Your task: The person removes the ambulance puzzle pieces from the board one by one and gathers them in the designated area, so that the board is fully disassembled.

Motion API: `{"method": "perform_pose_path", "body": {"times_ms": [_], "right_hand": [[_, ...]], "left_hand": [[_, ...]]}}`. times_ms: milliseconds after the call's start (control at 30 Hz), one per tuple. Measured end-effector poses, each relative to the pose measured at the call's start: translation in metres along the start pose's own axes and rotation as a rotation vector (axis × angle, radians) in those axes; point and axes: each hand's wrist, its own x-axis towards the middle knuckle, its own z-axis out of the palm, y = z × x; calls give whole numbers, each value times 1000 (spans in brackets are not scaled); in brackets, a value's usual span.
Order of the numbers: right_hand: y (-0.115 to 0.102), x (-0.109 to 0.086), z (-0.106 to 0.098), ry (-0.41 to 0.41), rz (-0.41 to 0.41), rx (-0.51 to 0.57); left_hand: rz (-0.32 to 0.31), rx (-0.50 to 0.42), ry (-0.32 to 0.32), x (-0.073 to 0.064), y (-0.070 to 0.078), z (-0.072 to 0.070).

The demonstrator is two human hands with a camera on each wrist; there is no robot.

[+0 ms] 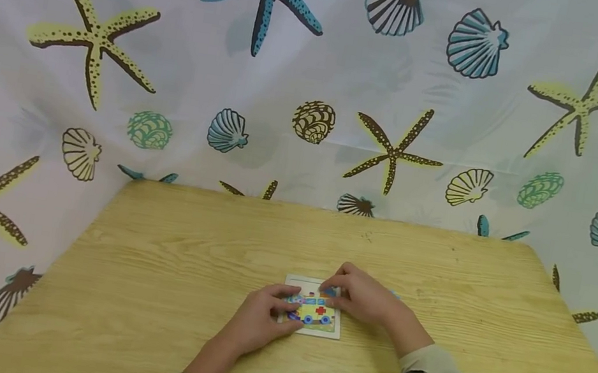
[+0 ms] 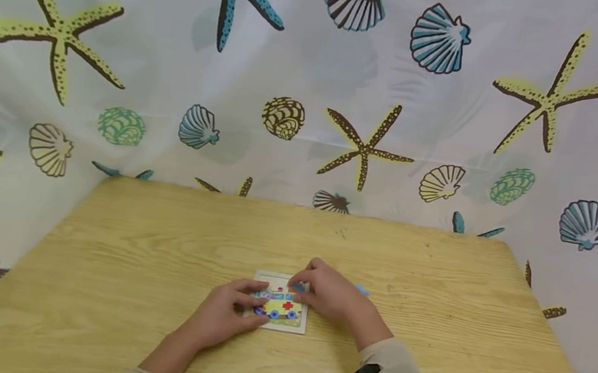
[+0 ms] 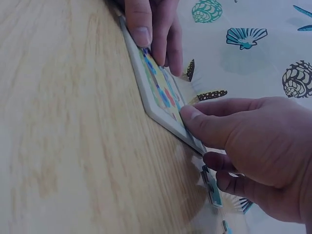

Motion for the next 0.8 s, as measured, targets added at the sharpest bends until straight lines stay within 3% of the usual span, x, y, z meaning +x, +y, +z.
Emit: {"method": "perform_pose_path", "body": {"times_ms": [200, 433, 633, 800], "right_hand": [[-5, -1, 0, -20, -7, -4], [-6, -2, 1, 76, 7, -37], [0, -4, -1, 221, 149, 138], [5, -8, -3, 277, 217, 304]], "left_hand": [[-22, -23, -18, -3, 0, 1], [-8, -28, -23, -1, 0, 4], [-18, -29, -4, 0, 1, 3], [-13, -23, 7, 1, 1, 2]]}}
